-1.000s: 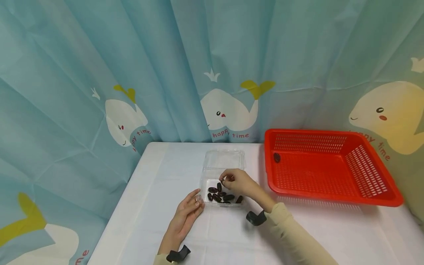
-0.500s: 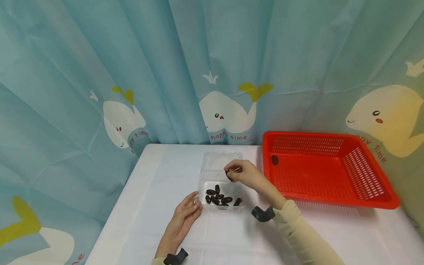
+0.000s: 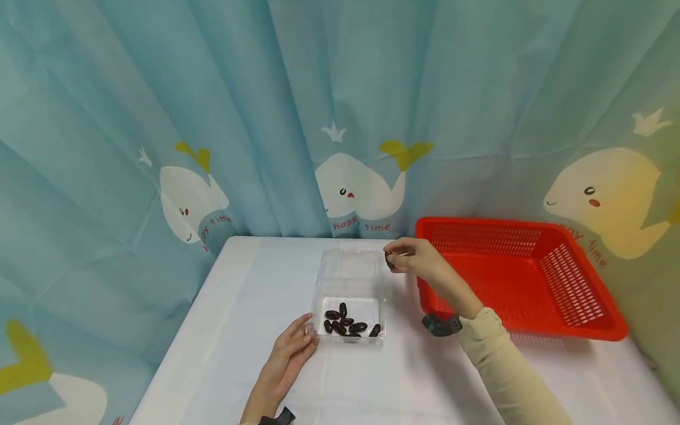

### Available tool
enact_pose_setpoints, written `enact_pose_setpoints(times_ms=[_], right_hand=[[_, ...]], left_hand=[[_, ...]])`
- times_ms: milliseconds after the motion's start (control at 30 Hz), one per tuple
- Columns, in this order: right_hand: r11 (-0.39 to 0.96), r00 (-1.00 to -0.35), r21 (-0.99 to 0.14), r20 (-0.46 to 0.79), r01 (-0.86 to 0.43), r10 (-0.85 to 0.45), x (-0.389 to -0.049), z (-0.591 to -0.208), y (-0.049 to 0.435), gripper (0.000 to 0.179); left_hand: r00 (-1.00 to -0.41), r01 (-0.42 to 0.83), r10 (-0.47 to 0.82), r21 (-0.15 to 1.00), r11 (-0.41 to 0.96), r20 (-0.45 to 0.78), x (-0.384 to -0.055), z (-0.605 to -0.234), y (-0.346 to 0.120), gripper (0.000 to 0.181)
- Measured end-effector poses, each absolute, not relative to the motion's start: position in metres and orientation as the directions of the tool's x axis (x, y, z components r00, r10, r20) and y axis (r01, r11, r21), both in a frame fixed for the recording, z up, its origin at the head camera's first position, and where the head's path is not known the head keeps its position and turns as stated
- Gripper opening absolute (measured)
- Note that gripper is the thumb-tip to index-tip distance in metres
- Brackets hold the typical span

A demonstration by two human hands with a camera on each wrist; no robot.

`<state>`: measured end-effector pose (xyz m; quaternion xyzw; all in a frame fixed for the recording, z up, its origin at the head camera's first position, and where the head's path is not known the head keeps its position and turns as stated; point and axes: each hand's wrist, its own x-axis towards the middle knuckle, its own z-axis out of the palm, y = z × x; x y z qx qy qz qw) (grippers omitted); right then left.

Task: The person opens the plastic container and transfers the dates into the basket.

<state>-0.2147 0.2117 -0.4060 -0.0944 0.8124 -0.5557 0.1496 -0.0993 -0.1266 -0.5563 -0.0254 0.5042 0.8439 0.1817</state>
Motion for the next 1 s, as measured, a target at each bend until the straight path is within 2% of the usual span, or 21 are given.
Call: enact_pose_setpoints(times_ms=[367, 1000], right_hand=[[0.362, -0.941, -0.923, -0.228, 0.127, -0.251, -0.230, -0.400, 0.238, 0.043], [0.307, -0.937, -0.935, -0.256, 0.178, -0.236, -0.250, -0.414, 0.293, 0.052]], left_hand=[[-0.935, -0.321, 0.283, 0.848, -0.422, -0.213, -0.095, -0.558, -0.129, 0.068], [-0.936, -0.305, 0.298, 0.857, -0.415, -0.189, -0.100, -0.558, -0.127, 0.066]])
